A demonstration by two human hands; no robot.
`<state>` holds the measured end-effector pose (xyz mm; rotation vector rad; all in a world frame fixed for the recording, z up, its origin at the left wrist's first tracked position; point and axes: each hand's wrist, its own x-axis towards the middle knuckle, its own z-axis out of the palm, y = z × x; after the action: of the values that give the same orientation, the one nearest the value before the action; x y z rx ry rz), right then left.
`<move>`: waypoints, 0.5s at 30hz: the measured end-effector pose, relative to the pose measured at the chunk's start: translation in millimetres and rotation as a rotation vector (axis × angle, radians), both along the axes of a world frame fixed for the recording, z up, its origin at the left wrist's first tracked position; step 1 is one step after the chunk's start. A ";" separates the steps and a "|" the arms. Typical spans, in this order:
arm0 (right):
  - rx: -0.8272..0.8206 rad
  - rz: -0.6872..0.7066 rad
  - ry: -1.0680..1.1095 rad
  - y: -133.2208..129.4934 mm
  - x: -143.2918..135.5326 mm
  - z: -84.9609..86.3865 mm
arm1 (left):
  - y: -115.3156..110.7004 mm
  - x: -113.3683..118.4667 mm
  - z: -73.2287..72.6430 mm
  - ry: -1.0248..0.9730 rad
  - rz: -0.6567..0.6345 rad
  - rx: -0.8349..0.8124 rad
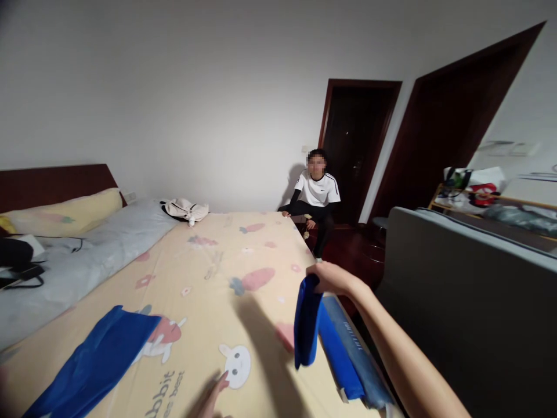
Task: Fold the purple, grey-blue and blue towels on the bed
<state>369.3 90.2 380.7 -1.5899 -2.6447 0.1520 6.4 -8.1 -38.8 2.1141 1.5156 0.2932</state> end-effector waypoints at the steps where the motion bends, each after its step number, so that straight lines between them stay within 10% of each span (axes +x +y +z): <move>1: 0.039 -0.045 -0.021 8.3 11.5 6.2 | -0.4 -8.8 -3.9 -0.039 0.043 -0.008; 6: 0.341 -0.205 -0.077 17.6 68.4 -18.8 | 6.4 -42.8 -13.0 -0.058 0.224 0.014; 10: 0.608 -0.329 -0.139 -23.0 107.5 -142.3 | 8.8 -97.9 5.3 0.048 0.455 0.269; 15: 0.569 -0.503 -0.025 -94.6 122.1 -311.8 | -1.2 -201.3 35.8 0.376 0.964 0.437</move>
<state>491.4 -4.3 69.0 -1.9366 -1.9408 -0.5816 -194.9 -9.3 -2.9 1.5950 2.8504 0.6229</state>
